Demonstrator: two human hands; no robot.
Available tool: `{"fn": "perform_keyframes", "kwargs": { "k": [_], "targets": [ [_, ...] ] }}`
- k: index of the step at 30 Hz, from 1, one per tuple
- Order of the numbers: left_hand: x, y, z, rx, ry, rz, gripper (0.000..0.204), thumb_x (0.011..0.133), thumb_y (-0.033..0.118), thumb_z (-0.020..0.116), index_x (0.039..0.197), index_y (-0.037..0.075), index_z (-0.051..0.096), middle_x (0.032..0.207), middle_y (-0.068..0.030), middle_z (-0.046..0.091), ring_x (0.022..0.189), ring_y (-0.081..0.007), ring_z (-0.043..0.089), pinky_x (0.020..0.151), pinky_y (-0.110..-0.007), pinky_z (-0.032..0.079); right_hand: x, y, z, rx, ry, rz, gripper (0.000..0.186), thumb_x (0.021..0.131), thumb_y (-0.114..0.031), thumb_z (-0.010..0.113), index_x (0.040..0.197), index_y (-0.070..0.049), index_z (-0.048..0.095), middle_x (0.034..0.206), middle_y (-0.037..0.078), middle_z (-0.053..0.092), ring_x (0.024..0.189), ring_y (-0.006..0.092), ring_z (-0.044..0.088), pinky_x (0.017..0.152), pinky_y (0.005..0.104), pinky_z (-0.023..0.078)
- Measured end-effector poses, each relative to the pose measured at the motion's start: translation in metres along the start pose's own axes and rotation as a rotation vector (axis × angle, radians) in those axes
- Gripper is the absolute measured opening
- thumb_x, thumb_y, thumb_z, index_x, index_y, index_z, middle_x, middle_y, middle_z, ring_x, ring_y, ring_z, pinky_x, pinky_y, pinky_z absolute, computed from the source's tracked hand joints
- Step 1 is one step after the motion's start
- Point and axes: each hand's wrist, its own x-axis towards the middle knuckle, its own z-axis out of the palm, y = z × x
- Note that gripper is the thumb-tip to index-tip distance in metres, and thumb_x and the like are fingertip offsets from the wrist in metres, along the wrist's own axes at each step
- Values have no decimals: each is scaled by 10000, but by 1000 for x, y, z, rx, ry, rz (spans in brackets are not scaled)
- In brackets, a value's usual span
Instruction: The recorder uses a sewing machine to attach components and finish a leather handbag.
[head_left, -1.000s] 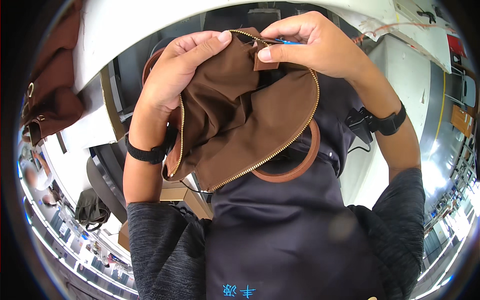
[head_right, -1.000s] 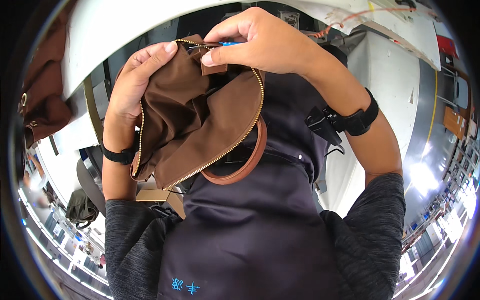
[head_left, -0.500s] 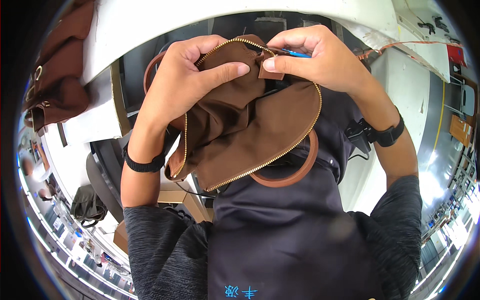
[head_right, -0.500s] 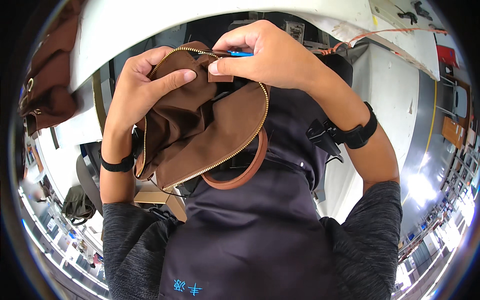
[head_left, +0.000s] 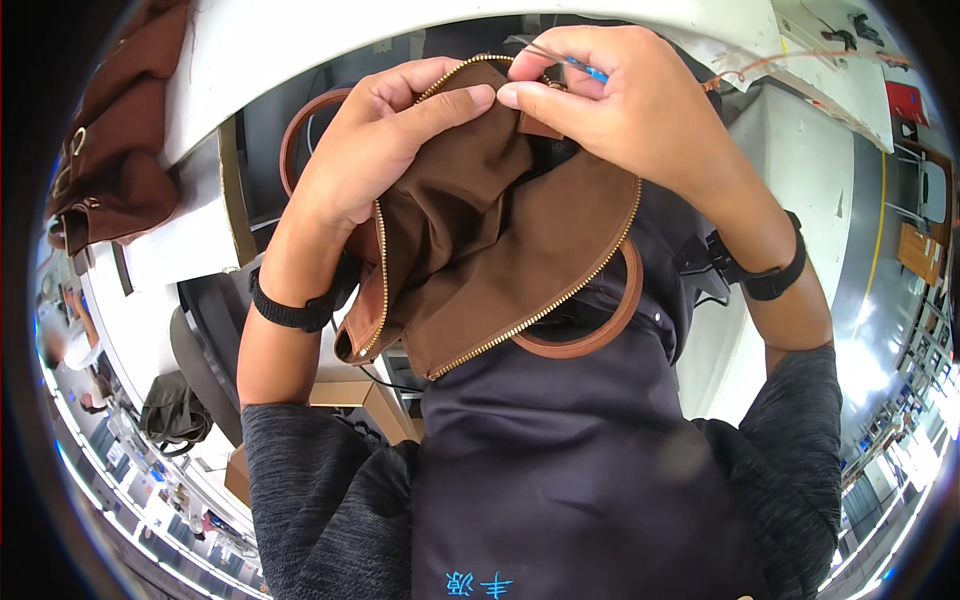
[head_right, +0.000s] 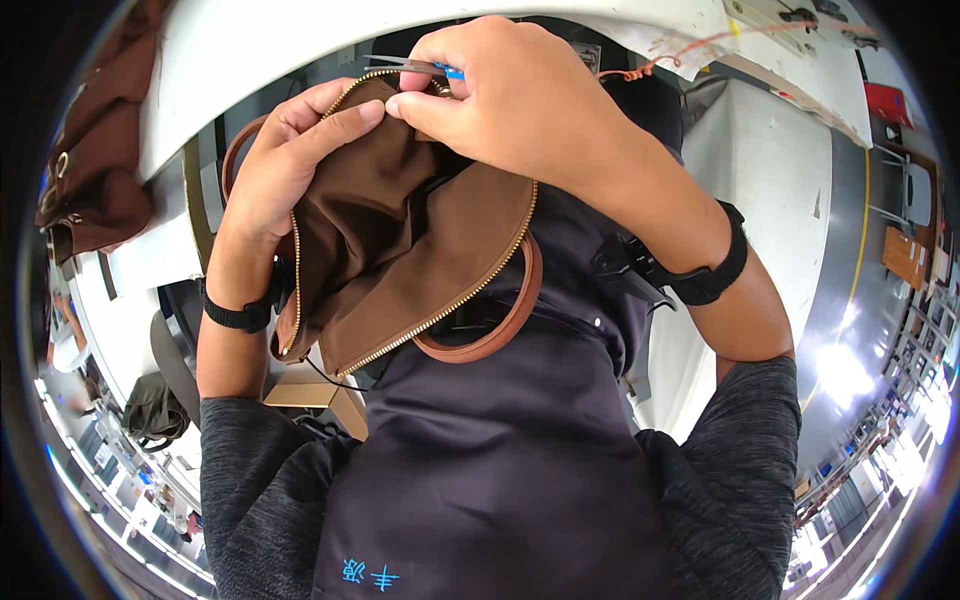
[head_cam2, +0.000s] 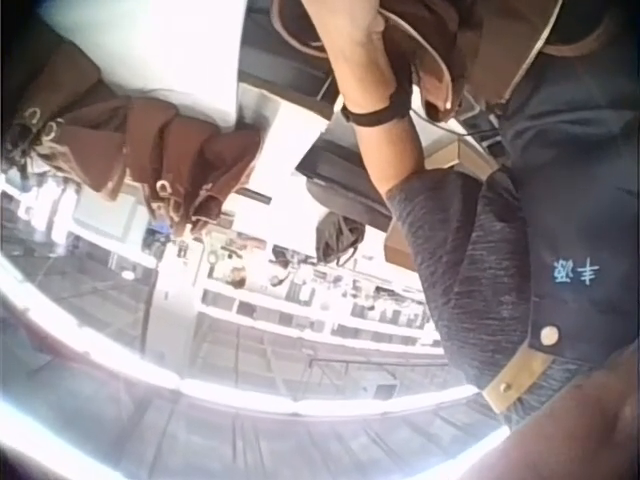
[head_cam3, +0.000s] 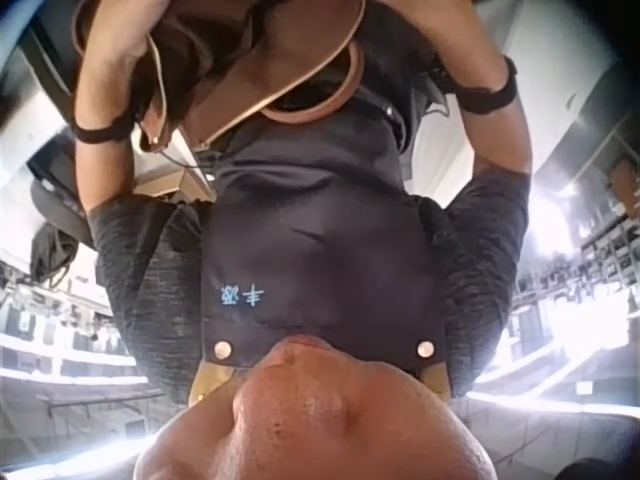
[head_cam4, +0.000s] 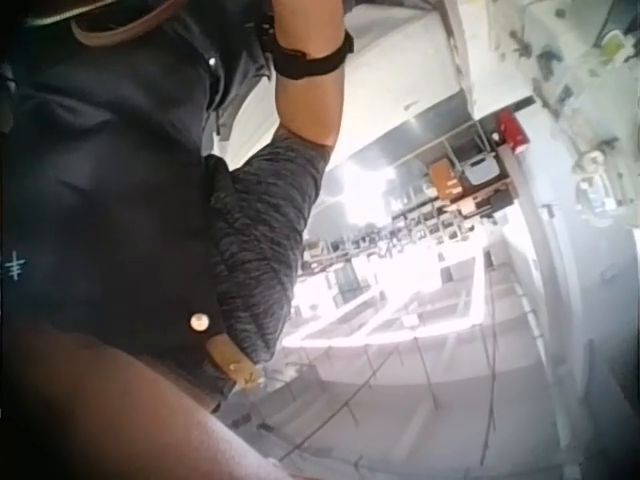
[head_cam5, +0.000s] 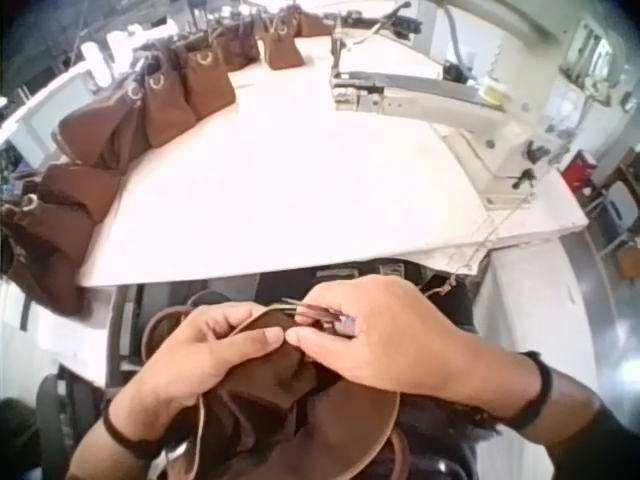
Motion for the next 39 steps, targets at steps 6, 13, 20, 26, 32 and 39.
{"fn": "perform_keyframes", "kwargs": {
  "k": [6, 13, 20, 26, 32, 39],
  "targets": [
    [6, -4, -7, -67, -28, -86, 247, 991, 209, 692, 1136, 13, 736, 1024, -42, 762, 876, -90, 710, 792, -226, 556, 11, -8, -20, 290, -185, 149, 258, 976, -216, 668, 875, 11, 736, 681, 1, 646, 598, 47, 493, 545, 242, 413],
    [9, -4, -12, -113, -33, -135, 228, 993, 201, 685, 1113, 14, 740, 1020, -44, 764, 866, -98, 717, 788, -228, 561, 24, -3, -12, 371, -233, 371, 232, 949, -205, 687, 931, 17, 753, 692, -24, 642, 619, 43, 511, 559, 234, 419],
    [12, -7, -14, -142, -24, -149, 227, 991, 202, 689, 1114, 17, 740, 1017, -45, 764, 869, -98, 717, 790, -230, 563, 28, -3, -12, 474, -253, 358, 196, 928, -177, 692, 899, 6, 754, 715, -21, 667, 618, 41, 538, 576, 218, 434],
    [14, -11, -13, -117, -62, -131, 227, 989, 208, 697, 1111, 22, 741, 1014, -38, 763, 873, -87, 711, 787, -223, 558, 27, 8, -12, 521, -281, 337, 163, 913, -155, 704, 881, 0, 740, 721, -9, 681, 636, 40, 567, 594, 210, 445],
    [10, -10, -17, -70, -53, -62, 251, 964, 192, 732, 1134, 6, 731, 1022, -29, 754, 885, -82, 698, 805, -225, 550, 19, 4, -11, 575, -189, 216, 164, 913, -167, 734, 908, -3, 740, 706, -25, 651, 635, 49, 535, 594, 231, 435],
    [-10, 5, -25, 410, -270, 149, 572, 846, 112, 844, 1357, 11, 607, 1168, -14, 694, 1083, -120, 631, 947, -276, 509, 15, 30, -4, 139, -236, -83, 277, 927, -191, 763, 1118, 5, 727, 931, 13, 703, 852, 66, 615, 773, 244, 510]
  ]
}}
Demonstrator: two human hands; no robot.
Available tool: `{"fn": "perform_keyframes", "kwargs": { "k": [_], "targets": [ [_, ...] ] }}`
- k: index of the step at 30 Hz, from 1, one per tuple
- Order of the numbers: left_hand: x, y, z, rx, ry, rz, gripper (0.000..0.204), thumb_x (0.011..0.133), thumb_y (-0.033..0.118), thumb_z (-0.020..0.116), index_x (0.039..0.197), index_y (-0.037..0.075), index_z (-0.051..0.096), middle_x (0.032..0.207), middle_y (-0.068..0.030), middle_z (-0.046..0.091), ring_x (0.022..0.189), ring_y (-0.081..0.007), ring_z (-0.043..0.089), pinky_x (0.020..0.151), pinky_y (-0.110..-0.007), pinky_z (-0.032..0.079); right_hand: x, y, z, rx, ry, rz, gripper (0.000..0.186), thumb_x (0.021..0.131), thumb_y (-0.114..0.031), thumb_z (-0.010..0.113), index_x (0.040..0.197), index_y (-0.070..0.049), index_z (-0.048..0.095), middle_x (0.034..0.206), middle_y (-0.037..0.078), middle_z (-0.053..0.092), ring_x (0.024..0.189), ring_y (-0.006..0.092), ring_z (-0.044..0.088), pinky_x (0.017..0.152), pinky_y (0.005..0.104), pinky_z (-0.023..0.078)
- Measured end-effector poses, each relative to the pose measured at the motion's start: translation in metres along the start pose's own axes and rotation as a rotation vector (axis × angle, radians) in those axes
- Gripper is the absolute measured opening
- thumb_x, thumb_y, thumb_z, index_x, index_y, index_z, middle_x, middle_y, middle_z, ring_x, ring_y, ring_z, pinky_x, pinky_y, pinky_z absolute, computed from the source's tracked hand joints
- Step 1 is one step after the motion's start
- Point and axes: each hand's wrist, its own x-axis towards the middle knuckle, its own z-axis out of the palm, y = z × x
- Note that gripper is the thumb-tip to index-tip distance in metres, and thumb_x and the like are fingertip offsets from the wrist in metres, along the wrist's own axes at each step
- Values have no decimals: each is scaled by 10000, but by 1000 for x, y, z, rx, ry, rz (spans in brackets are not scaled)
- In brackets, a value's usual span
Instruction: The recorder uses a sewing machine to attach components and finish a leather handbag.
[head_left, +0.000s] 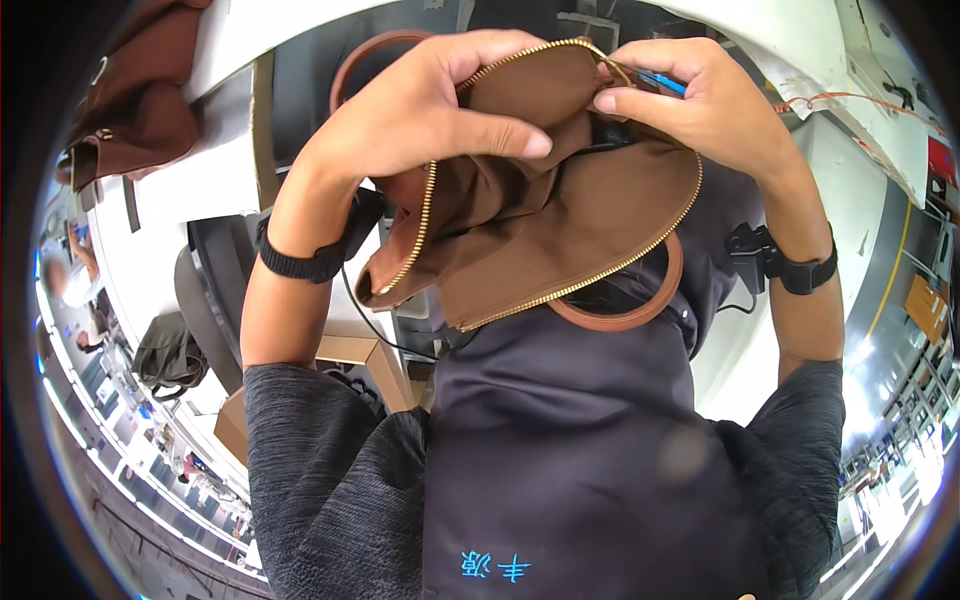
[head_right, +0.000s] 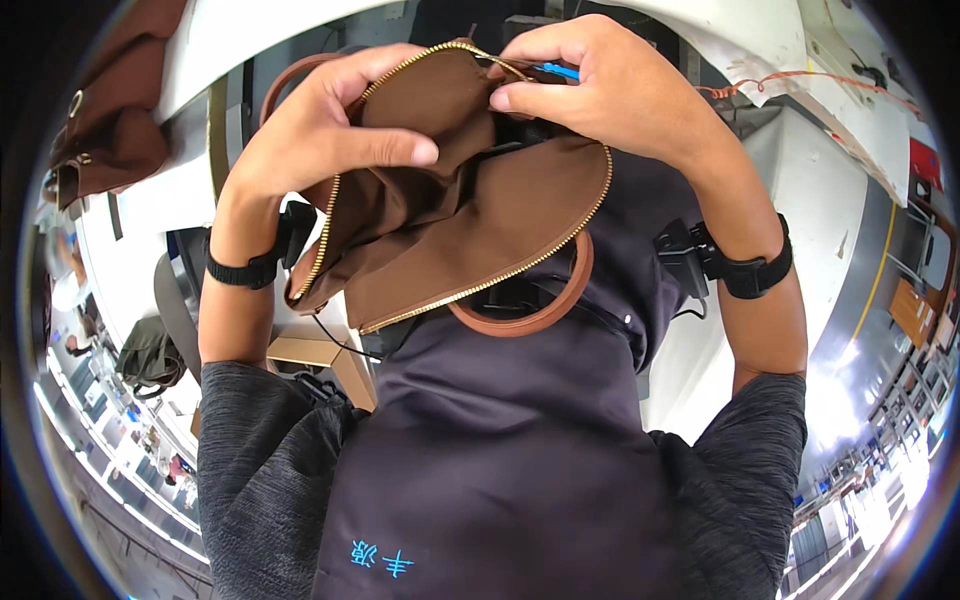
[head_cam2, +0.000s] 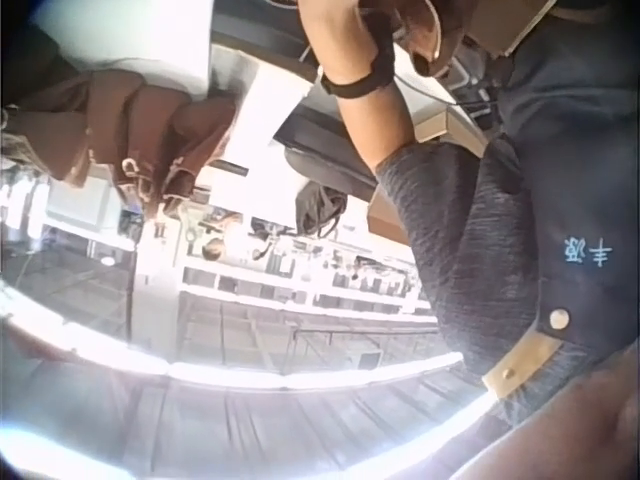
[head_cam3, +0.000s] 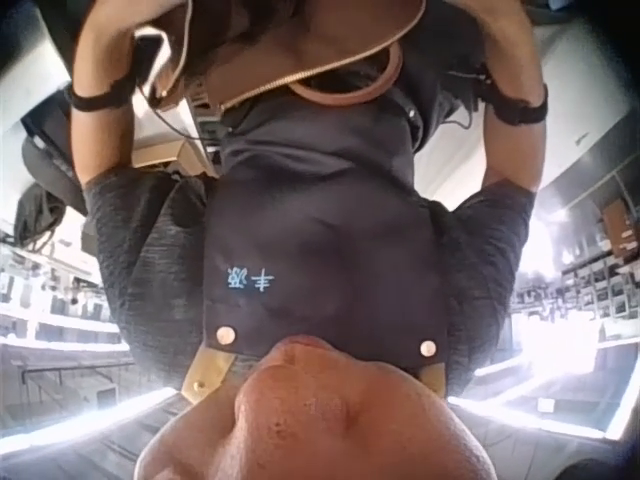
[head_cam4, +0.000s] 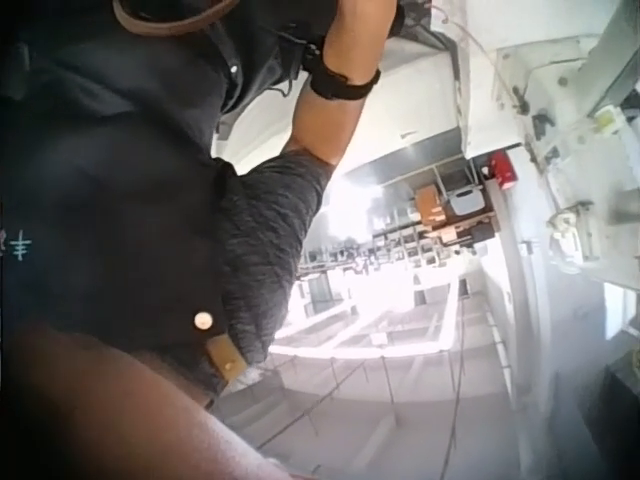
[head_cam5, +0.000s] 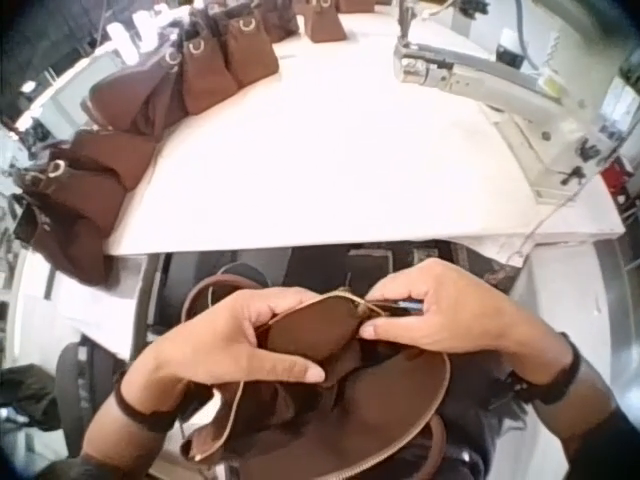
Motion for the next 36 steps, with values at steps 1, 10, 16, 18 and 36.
{"fn": "perform_keyframes", "kwargs": {
  "k": [1, 10, 16, 18, 36],
  "targets": [
    [-9, 7, -2, 216, 2, 1, 588, 856, 115, 840, 1377, 25, 584, 1188, -13, 674, 1093, -111, 605, 933, -270, 507, 0, 3, -1, 72, -25, 75, 269, 927, -187, 764, 1106, 11, 730, 911, 15, 708, 844, 68, 619, 776, 245, 513],
    [-57, 11, -29, 972, 455, 52, 303, 883, 69, 748, 1181, 46, 693, 1032, -137, 735, 845, -256, 690, 770, -342, 550, -4, -6, 15, -33, 163, 75, 250, 944, -153, 738, 1113, 31, 739, 838, 9, 710, 765, 63, 612, 721, 245, 515],
    [-114, -16, -70, 466, 559, -144, 242, 1018, 140, 653, 1203, -12, 684, 1095, -37, 724, 1018, -118, 676, 909, -277, 537, -11, -1, 17, 216, 175, 147, 274, 939, -130, 737, 1139, 56, 721, 842, 16, 695, 785, 74, 613, 734, 250, 511],
    [-133, -18, -60, 215, 713, -31, 264, 1035, 150, 625, 1258, 13, 661, 1242, -67, 688, 1115, -127, 650, 958, -286, 525, -15, 1, 14, 242, 182, 153, 286, 939, -124, 738, 1152, 64, 712, 870, 30, 700, 806, 80, 620, 758, 251, 516],
    [-133, -28, -5, 383, 506, -78, 473, 731, 92, 902, 1174, 123, 741, 1281, -101, 617, 1212, -270, 592, 1030, -385, 496, -2, 0, 1, 363, 186, 89, 288, 962, -150, 732, 1171, 46, 708, 1030, 34, 715, 931, 84, 644, 865, 250, 523]
  ]
}}
